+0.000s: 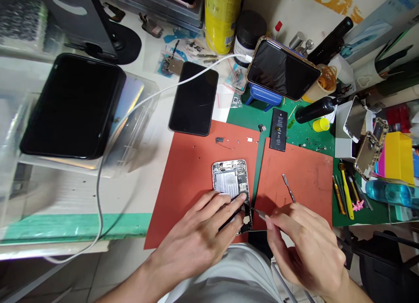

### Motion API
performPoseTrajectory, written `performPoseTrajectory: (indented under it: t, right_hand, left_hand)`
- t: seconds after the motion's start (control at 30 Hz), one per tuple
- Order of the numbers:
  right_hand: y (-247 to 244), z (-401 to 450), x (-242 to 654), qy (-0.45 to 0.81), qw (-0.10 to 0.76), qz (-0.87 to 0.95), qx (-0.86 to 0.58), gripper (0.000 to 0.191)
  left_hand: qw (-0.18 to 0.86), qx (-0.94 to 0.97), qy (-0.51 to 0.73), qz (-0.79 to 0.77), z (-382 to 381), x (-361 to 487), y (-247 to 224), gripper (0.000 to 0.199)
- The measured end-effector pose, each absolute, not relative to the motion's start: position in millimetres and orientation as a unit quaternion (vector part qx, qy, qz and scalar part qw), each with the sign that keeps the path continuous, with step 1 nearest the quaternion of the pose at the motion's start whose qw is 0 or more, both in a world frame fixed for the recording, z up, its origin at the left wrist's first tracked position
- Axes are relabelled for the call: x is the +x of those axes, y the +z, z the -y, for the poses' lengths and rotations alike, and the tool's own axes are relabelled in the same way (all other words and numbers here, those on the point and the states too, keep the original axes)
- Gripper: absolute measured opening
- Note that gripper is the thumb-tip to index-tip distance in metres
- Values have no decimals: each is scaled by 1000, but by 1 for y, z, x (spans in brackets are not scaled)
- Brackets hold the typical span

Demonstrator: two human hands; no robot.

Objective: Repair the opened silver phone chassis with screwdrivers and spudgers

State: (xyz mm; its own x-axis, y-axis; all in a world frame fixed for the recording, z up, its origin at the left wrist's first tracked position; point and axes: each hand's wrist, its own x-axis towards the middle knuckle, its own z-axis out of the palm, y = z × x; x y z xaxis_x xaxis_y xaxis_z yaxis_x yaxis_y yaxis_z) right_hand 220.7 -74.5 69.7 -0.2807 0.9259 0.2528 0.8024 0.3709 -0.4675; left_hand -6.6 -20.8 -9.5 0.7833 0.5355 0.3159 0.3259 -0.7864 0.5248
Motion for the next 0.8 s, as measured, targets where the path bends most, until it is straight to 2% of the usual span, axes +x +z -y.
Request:
performPoseTrajectory:
  t: [0.2, 0.8]
  right_hand:
    - [69, 76, 221, 115, 259, 791, -542, 16]
    - [65, 78, 218, 93, 245, 789, -555, 14]
  left_hand:
    - [222, 917, 239, -230, 19, -6, -8, 23]
    - [204, 924, 231, -228, 19, -7, -5, 15]
